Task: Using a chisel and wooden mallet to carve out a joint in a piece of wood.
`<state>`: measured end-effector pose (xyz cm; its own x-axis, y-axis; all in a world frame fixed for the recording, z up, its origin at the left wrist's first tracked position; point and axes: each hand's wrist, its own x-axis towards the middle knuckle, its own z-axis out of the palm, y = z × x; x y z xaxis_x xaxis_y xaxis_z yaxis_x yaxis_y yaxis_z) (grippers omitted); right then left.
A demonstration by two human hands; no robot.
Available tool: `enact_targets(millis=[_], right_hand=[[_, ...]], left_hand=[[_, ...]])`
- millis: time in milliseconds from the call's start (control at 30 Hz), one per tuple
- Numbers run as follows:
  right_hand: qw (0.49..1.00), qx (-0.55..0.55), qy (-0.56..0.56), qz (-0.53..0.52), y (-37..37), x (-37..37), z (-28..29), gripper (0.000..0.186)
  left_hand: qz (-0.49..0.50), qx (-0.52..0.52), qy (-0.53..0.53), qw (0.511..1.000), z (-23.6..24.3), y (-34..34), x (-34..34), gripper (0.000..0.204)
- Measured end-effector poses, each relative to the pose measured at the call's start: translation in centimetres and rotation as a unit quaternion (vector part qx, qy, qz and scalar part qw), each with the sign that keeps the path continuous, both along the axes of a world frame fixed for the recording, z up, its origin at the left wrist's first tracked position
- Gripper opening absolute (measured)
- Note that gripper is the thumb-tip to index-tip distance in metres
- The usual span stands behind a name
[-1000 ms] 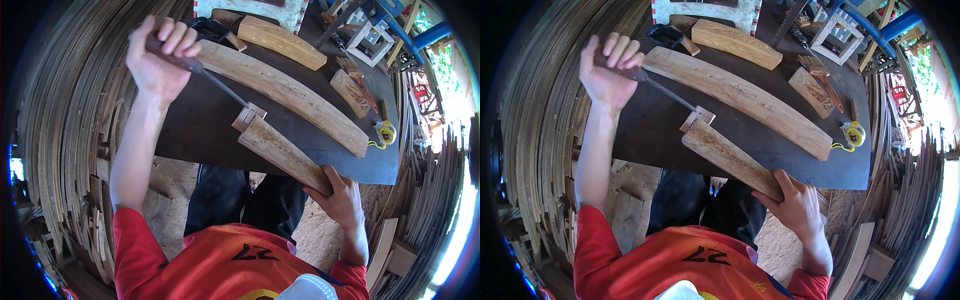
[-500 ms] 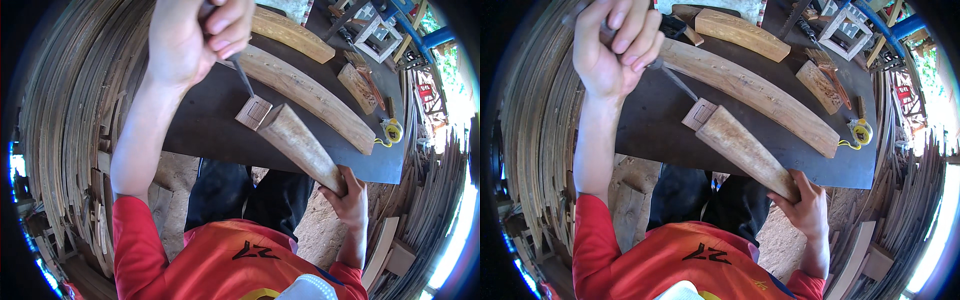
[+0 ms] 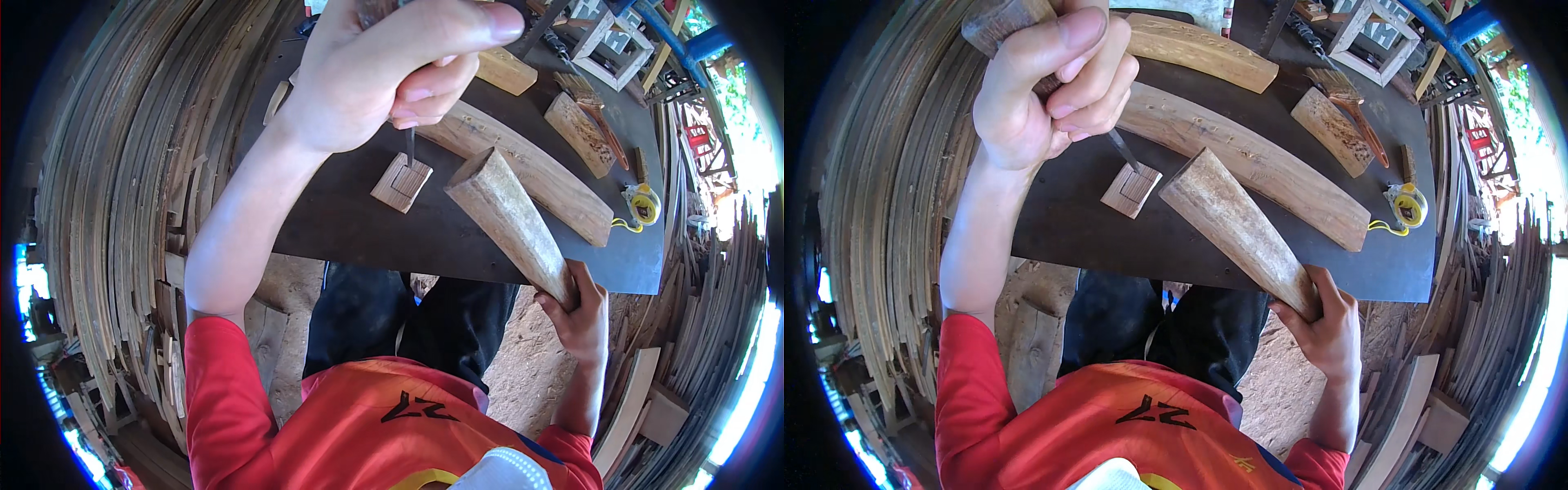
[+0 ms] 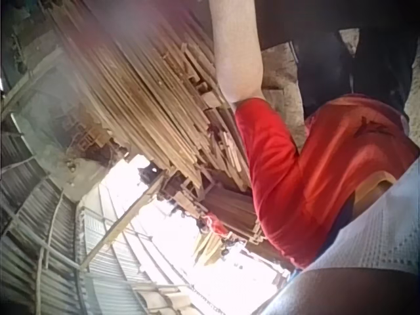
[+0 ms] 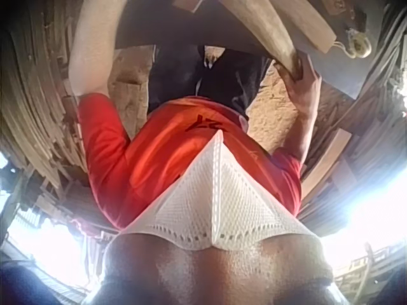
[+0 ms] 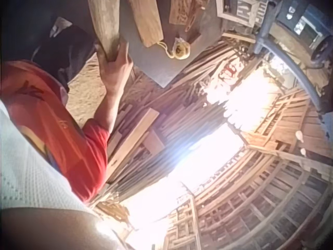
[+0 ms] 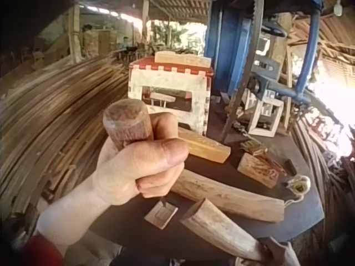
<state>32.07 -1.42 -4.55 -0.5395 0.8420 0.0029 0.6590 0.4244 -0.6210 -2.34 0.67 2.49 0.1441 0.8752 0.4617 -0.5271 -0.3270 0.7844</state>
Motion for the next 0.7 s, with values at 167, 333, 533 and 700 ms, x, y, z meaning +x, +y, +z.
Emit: enact_targets(millis=[167,333,533,700], right_hand=[[1.000,-0.013,-0.004,-0.002,0.11,0.08,0.06,0.050],[1.000,-0.006,0.002,-0.003,0.12,0.09,-0.24,0.051],[1.000,-0.013,-0.005,-0.001,0.18,0.00,0.01,0.049],[1.000,-0.013,0.012,-0.005,0.12,-0.08,-0.06,0.045]], left_hand=[[0.002,-0.014,0.011,1.000,0.18,0.01,0.03,0.023],[-0.015,0.025,0.003,1.000,-0.32,0.36,-0.06,0.023],[-0.007,-0.009,0.012,1.000,-0.51,0.21,0.06,0.021],[-0.030,-0.008,0.016,0.999,-0.69,0.66,0.54,0.019]])
